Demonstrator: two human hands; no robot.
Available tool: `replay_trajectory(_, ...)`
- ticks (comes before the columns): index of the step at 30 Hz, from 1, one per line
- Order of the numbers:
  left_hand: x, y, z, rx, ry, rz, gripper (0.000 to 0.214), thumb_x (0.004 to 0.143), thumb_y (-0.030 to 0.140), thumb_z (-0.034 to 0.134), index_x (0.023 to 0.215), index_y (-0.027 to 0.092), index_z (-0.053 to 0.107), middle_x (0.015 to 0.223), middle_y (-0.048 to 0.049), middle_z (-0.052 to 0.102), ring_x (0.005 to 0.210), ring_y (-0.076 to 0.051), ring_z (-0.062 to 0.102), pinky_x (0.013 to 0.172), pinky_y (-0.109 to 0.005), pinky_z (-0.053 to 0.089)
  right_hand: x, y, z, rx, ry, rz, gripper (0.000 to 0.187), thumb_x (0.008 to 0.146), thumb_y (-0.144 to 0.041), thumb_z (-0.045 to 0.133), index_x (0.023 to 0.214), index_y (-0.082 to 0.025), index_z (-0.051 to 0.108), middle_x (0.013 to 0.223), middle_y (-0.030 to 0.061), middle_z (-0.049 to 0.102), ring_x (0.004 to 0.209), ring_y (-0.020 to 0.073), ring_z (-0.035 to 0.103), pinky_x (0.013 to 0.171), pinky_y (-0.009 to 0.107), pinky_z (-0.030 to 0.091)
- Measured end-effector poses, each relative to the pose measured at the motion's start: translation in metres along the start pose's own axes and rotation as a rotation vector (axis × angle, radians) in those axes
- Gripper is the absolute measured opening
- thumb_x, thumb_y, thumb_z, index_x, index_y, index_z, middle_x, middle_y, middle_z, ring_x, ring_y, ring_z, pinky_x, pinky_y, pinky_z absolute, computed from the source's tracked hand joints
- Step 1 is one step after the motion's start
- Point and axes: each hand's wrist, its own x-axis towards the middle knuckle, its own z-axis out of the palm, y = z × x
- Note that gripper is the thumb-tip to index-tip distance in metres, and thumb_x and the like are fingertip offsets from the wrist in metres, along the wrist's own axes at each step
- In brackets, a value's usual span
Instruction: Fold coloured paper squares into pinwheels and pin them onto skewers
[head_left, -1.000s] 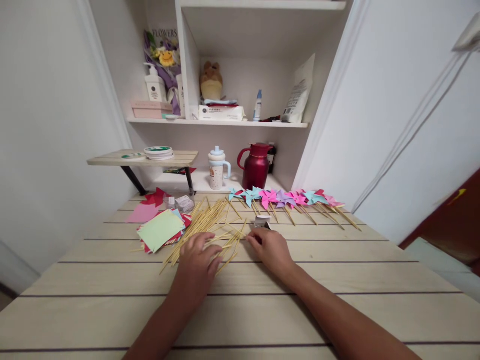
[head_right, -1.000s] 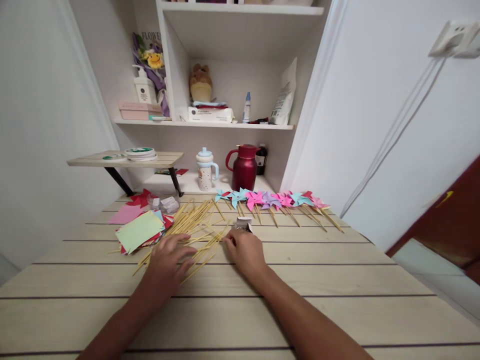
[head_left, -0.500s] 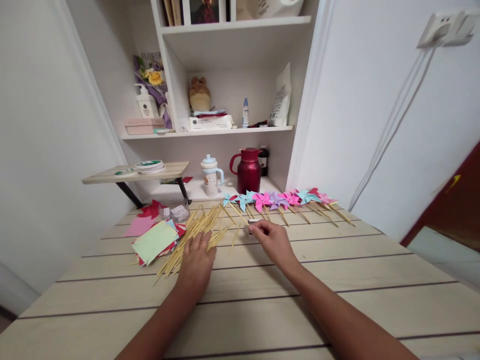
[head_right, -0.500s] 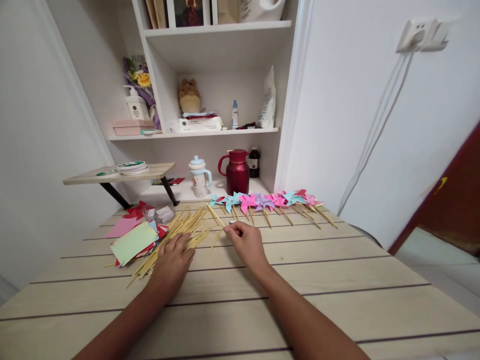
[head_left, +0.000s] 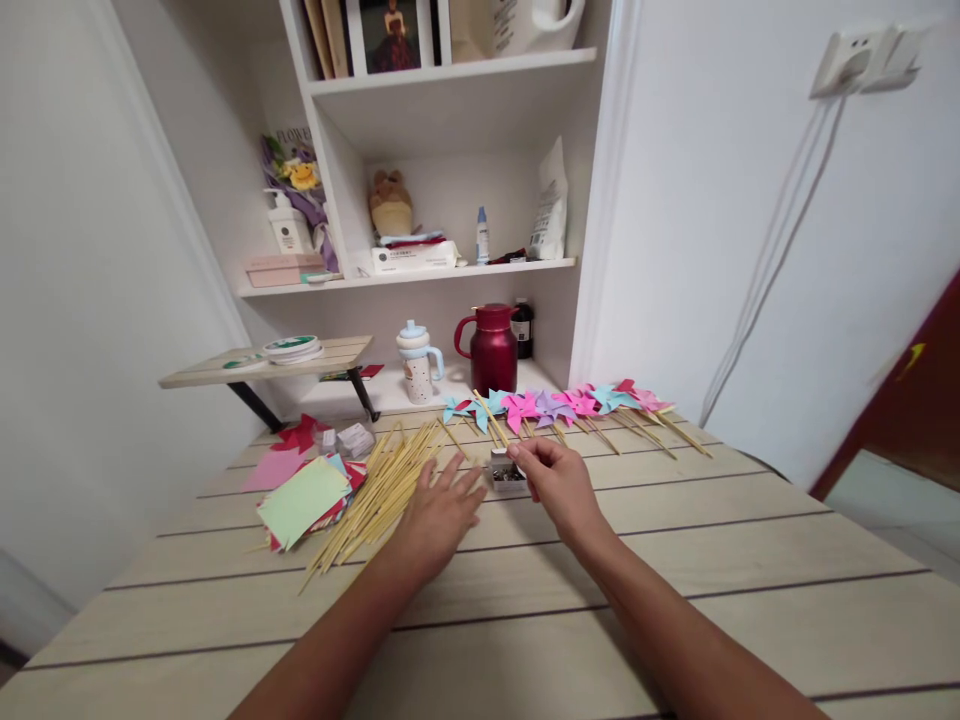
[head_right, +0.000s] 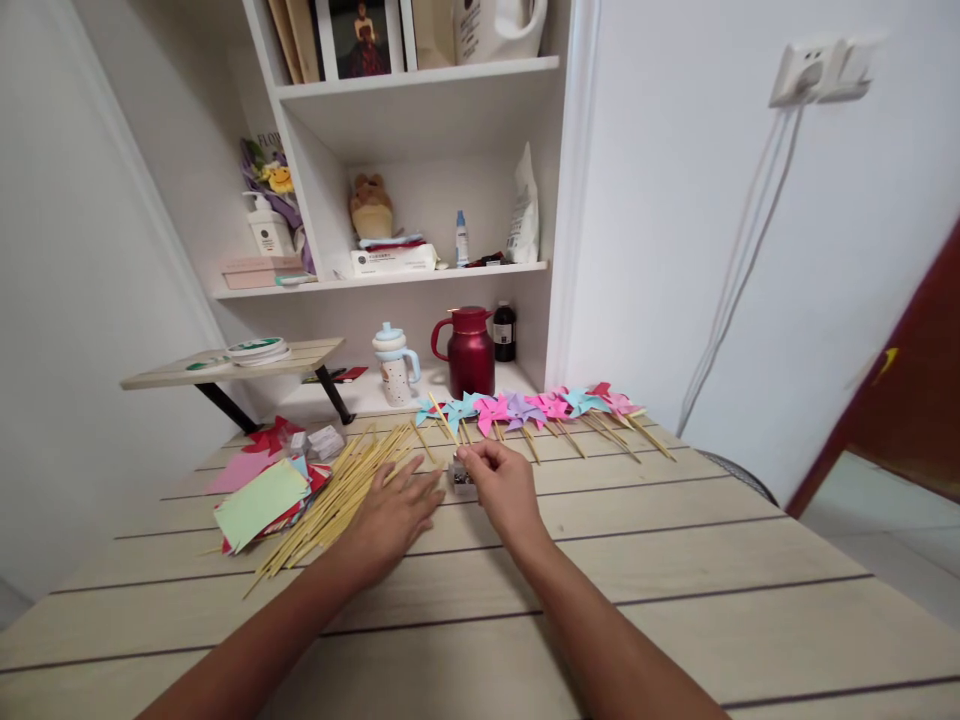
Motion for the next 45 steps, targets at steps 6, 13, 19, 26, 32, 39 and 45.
replay_trajectory(6,-0.009,0.009,0.012,0.01,-0.078,-0.049,0.032,0.094,0.031,0.051,0.121,0.019,0.063,0.128,-0.0127,0.065,0.119,-0.028,0.057,0.105,-0.049,0.035,-0.002,0.006,0.002,-0.062,-0.051,0.021,0.037,0.08,-0.053,0.062,0.064,-0.02,0.059,0.045,-0.0063,0.043,0.04,0.012,0.041,0.043,0.025,0.033)
replay_trajectory(13,-0.033,0.015,0.017,0.032,-0.065,-0.234,0.032,0.091,0.025,0.054,0.115,0.008,0.066,0.117,-0.0214,0.067,0.105,-0.032,0.062,0.091,-0.047,0.043,-0.007,0.022,0.014,-0.307,-0.14,0.034,0.037,0.081,-0.049,0.058,0.057,-0.022,0.052,0.044,-0.0052,0.045,0.041,0.0136,0.043,0.046,0.026,0.033)
replay_trajectory(19,-0.067,0.019,0.005,-0.015,0.068,-0.316,0.039,0.091,0.023,0.054,0.129,0.023,0.059,0.147,-0.0108,0.049,0.13,-0.03,0.048,0.098,-0.047,0.042,-0.026,0.029,0.036,-0.609,-0.194,-0.022,0.032,0.079,-0.035,0.061,0.052,-0.021,0.054,0.05,-0.0004,0.057,0.051,0.0153,0.046,0.051,0.026,0.024)
replay_trajectory(26,-0.161,-0.028,-0.023,0.016,0.386,-0.717,0.03,0.093,0.023,0.044,0.101,0.023,0.074,0.119,-0.0081,0.069,0.111,-0.027,0.06,0.093,-0.045,0.046,-0.03,0.022,0.055,-0.787,-0.24,-0.028,0.026,0.081,-0.03,0.06,0.057,-0.02,0.062,0.057,0.0014,0.065,0.056,0.0156,0.053,0.052,0.026,0.023)
replay_trajectory(32,-0.192,-0.055,-0.036,-0.021,0.031,-0.905,0.032,0.094,0.03,0.044,0.1,0.025,0.074,0.13,-0.0075,0.063,0.122,-0.03,0.053,0.095,-0.047,0.044,-0.01,0.015,0.088,-0.832,-0.222,-0.024,0.031,0.085,-0.038,0.057,0.063,-0.019,0.066,0.064,0.005,0.07,0.062,0.0183,0.06,0.052,0.026,0.026)
replay_trajectory(39,-0.17,-0.032,-0.022,-0.193,-0.068,-0.808,0.036,0.091,0.03,0.048,0.122,0.023,0.065,0.138,-0.0076,0.058,0.129,-0.027,0.047,0.102,-0.045,0.037,-0.011,0.016,0.102,-0.807,-0.366,-0.119,0.037,0.094,-0.051,0.044,0.097,-0.025,0.072,0.067,0.0003,0.073,0.064,0.0175,0.066,0.055,0.024,0.035)
replay_trajectory(45,-0.16,-0.017,-0.02,-0.309,-0.062,-0.761,0.038,0.09,0.032,0.049,0.124,0.025,0.064,0.14,-0.0074,0.056,0.131,-0.026,0.046,0.107,-0.045,0.032,-0.013,0.029,0.059,-0.924,-0.388,-0.193,0.034,0.096,-0.031,0.042,0.09,-0.02,0.073,0.09,0.0093,0.075,0.082,0.0247,0.067,0.063,0.029,0.041)
